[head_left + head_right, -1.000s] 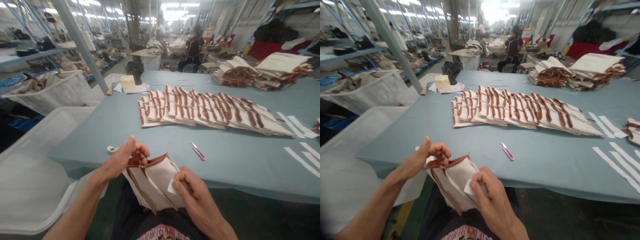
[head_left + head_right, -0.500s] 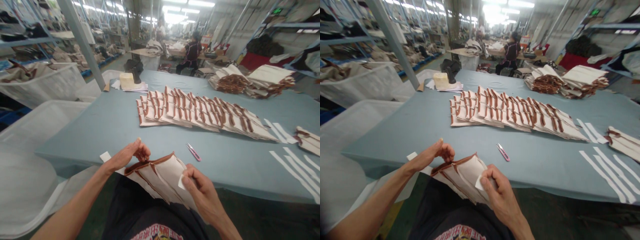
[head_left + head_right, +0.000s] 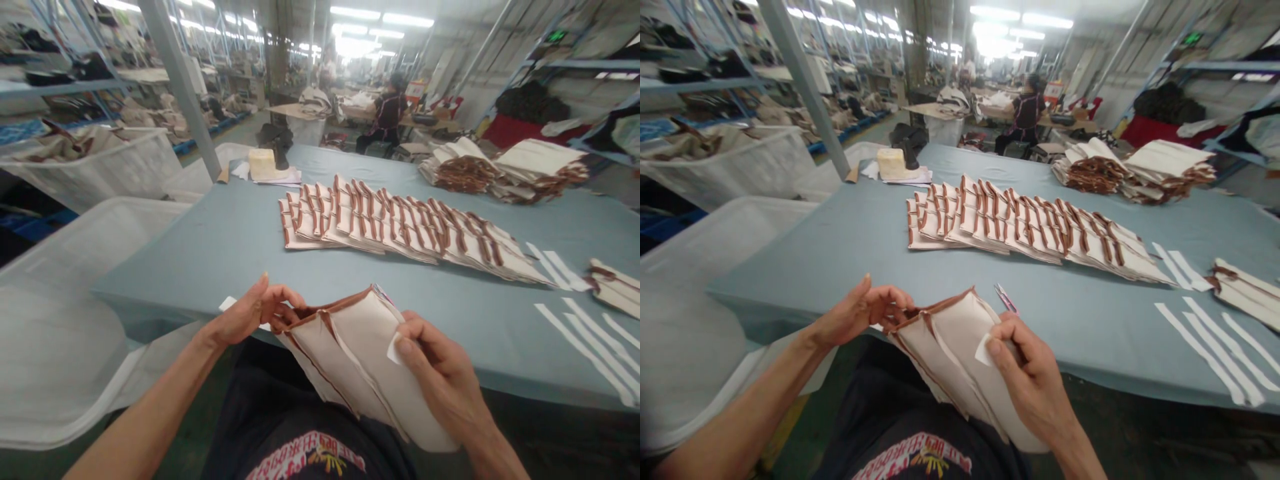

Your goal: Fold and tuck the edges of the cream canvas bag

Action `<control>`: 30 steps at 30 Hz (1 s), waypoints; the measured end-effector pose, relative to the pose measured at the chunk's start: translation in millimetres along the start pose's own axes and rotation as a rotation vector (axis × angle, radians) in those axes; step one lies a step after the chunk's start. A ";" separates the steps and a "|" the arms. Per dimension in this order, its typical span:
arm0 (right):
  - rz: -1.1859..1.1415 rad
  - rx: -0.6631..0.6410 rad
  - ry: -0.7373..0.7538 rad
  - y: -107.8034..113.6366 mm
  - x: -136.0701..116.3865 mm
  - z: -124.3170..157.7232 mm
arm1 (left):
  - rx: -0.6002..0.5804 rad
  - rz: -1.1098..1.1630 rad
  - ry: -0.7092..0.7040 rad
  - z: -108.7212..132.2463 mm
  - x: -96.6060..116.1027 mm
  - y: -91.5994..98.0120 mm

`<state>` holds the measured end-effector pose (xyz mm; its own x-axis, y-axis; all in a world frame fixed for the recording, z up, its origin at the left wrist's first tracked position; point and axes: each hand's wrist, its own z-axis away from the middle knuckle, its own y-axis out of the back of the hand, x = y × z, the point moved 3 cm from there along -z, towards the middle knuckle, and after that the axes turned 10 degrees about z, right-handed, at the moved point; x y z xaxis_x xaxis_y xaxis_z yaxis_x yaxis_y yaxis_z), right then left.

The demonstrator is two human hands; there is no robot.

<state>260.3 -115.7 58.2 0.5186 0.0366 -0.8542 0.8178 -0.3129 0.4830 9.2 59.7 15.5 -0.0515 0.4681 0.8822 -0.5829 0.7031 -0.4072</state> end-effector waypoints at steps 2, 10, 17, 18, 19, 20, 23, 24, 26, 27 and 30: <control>0.014 0.032 -0.006 8.8 -4.2 -0.1 | -0.005 0.030 -0.034 3.5 2.3 -5.5; 0.220 -0.044 0.309 18.2 -57.8 14.0 | -0.001 -0.236 -0.166 49.4 10.0 -62.3; 0.551 -0.139 0.627 -26.3 -70.7 30.0 | 0.073 -0.315 -0.212 66.8 14.5 -102.5; 0.598 -0.108 0.658 -34.8 -67.6 32.7 | 0.110 -0.325 -0.214 65.9 10.4 -100.4; 0.635 -0.077 0.681 -42.8 -64.1 35.4 | 0.141 -0.332 -0.207 65.2 5.5 -97.2; 0.657 -0.049 0.696 -49.9 -60.6 38.0 | 0.165 -0.335 -0.191 64.7 0.5 -93.5; 0.680 -0.025 0.689 -64.8 -51.9 43.2 | 0.221 -0.336 -0.139 64.1 -10.6 -82.5; 0.679 -0.027 0.682 -67.8 -50.2 44.1 | 0.242 -0.344 -0.131 63.6 -12.4 -79.7; 0.654 -0.048 0.655 -71.9 -47.9 45.1 | 0.283 -0.356 -0.118 61.6 -14.2 -75.3; 0.629 -0.070 0.636 -73.6 -47.0 45.3 | 0.296 -0.359 -0.108 59.9 -15.0 -73.8; 0.538 -0.157 0.548 -79.2 -42.1 45.9 | 0.260 -0.368 -0.058 53.2 -20.0 -72.2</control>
<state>162.3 -136.1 47.1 0.8692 0.3944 -0.2981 0.4237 -0.2838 0.8602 9.2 -28.9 39.9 0.1563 0.1766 0.9718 -0.7548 0.6559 0.0022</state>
